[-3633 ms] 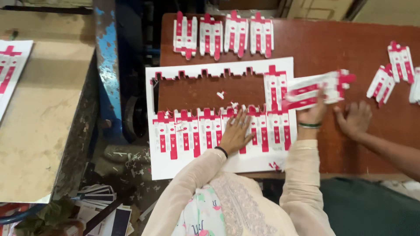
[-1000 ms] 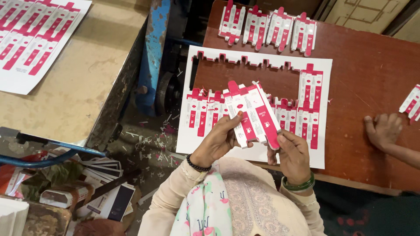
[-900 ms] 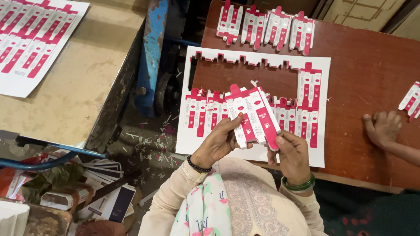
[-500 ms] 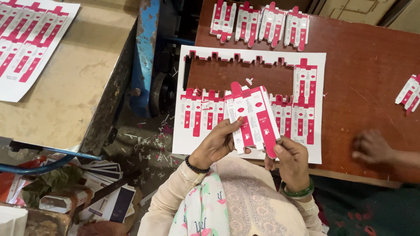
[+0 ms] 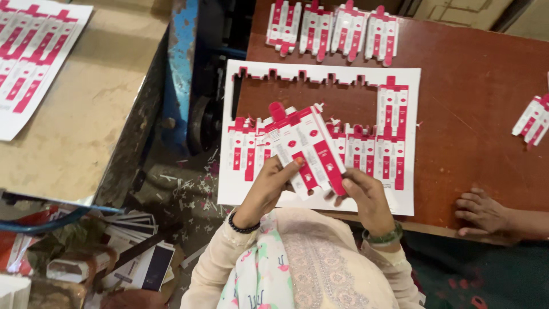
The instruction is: The person removes white and red printed paper components from a perforated sheet by hand and stacks them in groups on a wooden work surface.
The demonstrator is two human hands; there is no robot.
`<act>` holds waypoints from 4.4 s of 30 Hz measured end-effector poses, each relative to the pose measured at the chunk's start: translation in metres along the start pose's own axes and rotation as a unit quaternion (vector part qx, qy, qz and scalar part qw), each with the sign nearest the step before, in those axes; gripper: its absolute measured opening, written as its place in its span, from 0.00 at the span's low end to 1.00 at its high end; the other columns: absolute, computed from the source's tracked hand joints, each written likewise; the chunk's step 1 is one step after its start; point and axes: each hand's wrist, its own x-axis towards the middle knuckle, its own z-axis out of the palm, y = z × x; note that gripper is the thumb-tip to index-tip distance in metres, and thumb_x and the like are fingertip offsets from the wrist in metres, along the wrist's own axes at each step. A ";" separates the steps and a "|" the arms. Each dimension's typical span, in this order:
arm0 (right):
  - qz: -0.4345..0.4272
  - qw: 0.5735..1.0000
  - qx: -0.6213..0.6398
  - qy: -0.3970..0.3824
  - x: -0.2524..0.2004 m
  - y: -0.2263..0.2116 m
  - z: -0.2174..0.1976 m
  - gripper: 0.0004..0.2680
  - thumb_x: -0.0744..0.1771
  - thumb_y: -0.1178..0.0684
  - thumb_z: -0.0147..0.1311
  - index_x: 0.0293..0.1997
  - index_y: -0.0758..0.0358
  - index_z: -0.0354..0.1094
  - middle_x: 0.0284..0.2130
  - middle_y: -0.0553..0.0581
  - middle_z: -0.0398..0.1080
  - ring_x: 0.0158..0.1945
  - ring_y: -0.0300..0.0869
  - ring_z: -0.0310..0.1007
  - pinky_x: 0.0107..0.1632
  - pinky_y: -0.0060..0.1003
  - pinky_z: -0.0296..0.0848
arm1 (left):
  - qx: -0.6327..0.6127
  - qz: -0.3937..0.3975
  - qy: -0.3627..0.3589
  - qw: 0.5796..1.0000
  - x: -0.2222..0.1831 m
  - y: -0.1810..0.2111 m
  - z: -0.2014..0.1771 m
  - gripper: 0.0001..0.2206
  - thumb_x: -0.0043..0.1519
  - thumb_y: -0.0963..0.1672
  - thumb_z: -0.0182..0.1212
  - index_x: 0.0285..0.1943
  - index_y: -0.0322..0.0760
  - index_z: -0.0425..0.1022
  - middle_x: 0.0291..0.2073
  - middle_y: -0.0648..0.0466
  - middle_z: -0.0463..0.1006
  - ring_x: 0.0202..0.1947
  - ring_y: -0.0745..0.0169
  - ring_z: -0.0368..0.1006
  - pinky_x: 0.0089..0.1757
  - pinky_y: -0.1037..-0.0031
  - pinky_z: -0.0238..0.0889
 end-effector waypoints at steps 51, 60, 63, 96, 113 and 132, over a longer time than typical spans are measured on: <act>-0.155 0.842 -0.467 0.222 0.290 0.117 -0.340 0.12 0.69 0.43 0.62 0.46 0.63 0.73 0.42 0.65 0.66 0.46 0.57 0.71 0.50 0.51 0.71 | 0.468 -0.066 0.222 0.853 0.423 -0.223 0.122 0.34 0.46 0.61 0.76 0.40 0.26 0.79 0.46 0.29 0.76 0.57 0.33 0.66 0.57 0.55 0.58; -0.162 0.646 -0.735 0.126 0.236 0.021 -0.287 0.23 0.67 0.30 0.64 0.45 0.66 0.72 0.44 0.67 0.69 0.55 0.60 0.68 0.56 0.58 0.67 | 0.225 0.017 0.024 0.974 0.420 -0.234 0.109 0.20 0.46 0.56 0.73 0.35 0.39 0.86 0.31 0.52 0.86 0.32 0.63 0.79 0.39 0.68 0.70; -0.160 0.494 -0.851 0.079 0.238 0.003 -0.247 0.30 0.59 0.21 0.62 0.50 0.61 0.73 0.46 0.62 0.73 0.56 0.55 0.69 0.59 0.62 0.65 | 0.199 0.073 0.057 0.976 0.426 -0.270 0.109 0.15 0.54 0.49 0.70 0.40 0.34 0.82 0.31 0.48 0.84 0.32 0.59 0.78 0.39 0.66 0.70; -0.131 0.983 -0.069 0.104 0.180 0.038 -0.310 0.23 0.71 0.42 0.52 0.73 0.63 0.61 0.68 0.66 0.65 0.73 0.50 0.64 0.77 0.45 0.64 | 0.290 0.094 -0.036 0.952 0.309 -0.204 0.109 0.17 0.63 0.42 0.69 0.61 0.39 0.79 0.43 0.46 0.86 0.35 0.58 0.82 0.39 0.70 0.74; -0.129 0.882 -0.265 0.368 0.097 0.211 -0.224 0.25 0.63 0.58 0.71 0.65 0.69 0.60 0.56 0.67 0.70 0.56 0.56 0.73 0.61 0.49 0.72 | 0.359 0.278 0.051 0.889 0.305 -0.243 0.106 0.22 0.57 0.40 0.68 0.63 0.42 0.78 0.46 0.46 0.83 0.47 0.47 0.82 0.50 0.65 0.73; -0.125 0.717 -0.509 0.459 0.094 0.200 -0.225 0.20 0.60 0.45 0.73 0.51 0.61 0.69 0.50 0.60 0.66 0.57 0.55 0.63 0.59 0.54 0.62 | 0.078 0.109 -0.149 0.980 0.222 -0.220 0.137 0.15 0.61 0.40 0.66 0.57 0.33 0.79 0.52 0.52 0.82 0.53 0.63 0.77 0.52 0.69 0.70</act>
